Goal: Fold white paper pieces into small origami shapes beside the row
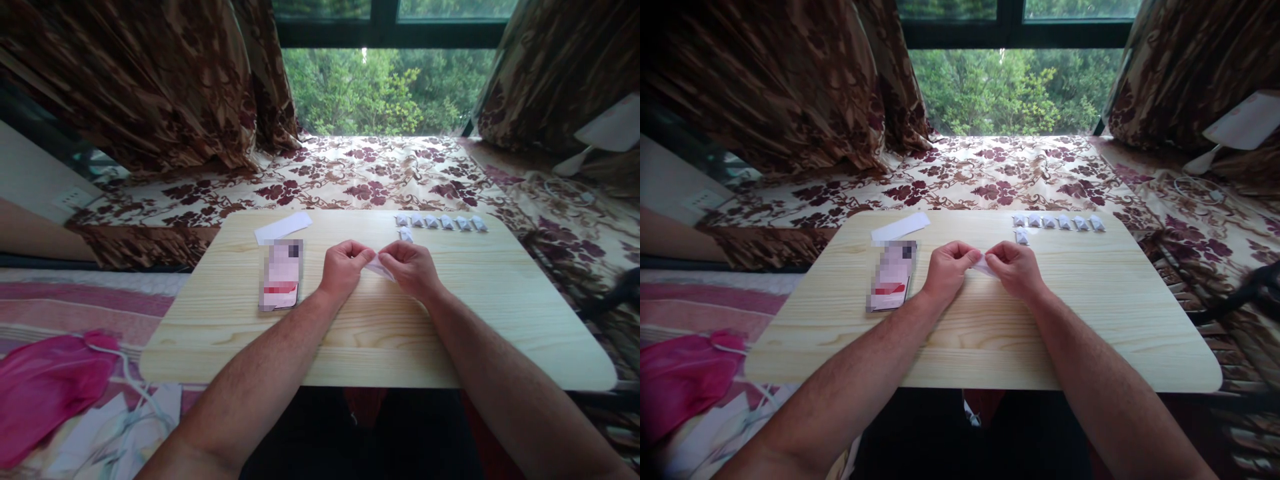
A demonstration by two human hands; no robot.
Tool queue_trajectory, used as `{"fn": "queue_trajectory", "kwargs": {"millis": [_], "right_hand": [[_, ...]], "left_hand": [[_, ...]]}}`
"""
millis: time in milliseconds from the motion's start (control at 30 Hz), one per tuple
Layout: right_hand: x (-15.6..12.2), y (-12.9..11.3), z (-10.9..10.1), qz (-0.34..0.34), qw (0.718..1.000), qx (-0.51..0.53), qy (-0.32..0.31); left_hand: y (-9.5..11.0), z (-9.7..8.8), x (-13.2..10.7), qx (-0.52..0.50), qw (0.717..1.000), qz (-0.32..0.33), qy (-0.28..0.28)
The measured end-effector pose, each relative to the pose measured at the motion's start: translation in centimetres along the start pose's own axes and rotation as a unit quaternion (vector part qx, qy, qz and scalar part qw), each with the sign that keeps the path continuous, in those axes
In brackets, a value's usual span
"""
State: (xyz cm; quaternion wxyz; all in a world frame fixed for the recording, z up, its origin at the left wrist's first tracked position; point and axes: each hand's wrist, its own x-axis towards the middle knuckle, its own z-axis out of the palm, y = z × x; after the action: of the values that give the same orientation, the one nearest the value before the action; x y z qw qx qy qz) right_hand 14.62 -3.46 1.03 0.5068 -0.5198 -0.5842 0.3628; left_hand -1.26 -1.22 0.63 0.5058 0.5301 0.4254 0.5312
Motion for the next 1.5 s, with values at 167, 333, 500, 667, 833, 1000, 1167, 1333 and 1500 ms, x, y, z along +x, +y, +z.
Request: {"fn": "queue_trajectory", "kwargs": {"millis": [167,333,500,667,833,1000,1167,1333,1500], "right_hand": [[0.03,0.13,0.01,0.005,1.000,-0.003,0.001],[0.16,0.00,-0.12,0.009,1.000,-0.006,0.006],[0.16,-0.47,-0.16,0.014,1.000,-0.013,0.005],[0.06,-0.57,-0.07,0.012,0.999,-0.031,0.007],[0.05,-0.43,-0.10,0.009,1.000,-0.028,0.002],[0.09,-0.54,-0.25,0.009,1.000,-0.012,0.001],[0.11,-0.68,-0.33,0.008,1.000,-0.001,-0.003],[0.19,-0.61,-0.40,0.019,0.999,0.045,-0.015],[0.41,-0.59,-0.51,0.023,0.992,0.121,-0.017]], "left_hand": [[0.32,0.02,0.04,0.012,1.000,-0.008,0.002],[0.41,-0.16,0.07,0.020,0.999,-0.016,-0.037],[0.44,-0.17,0.05,0.049,0.998,-0.020,-0.040],[0.25,-0.21,0.24,0.049,0.998,-0.018,-0.030],[0.20,-0.23,0.23,0.048,0.998,-0.026,-0.037],[0.60,-0.41,0.13,0.098,0.992,-0.027,-0.081],[0.91,-0.64,0.10,0.142,0.982,-0.023,-0.120],[0.70,-0.66,0.15,0.143,0.983,-0.011,-0.115],[-0.06,-0.81,0.56,0.085,0.996,-0.013,-0.040]]}}
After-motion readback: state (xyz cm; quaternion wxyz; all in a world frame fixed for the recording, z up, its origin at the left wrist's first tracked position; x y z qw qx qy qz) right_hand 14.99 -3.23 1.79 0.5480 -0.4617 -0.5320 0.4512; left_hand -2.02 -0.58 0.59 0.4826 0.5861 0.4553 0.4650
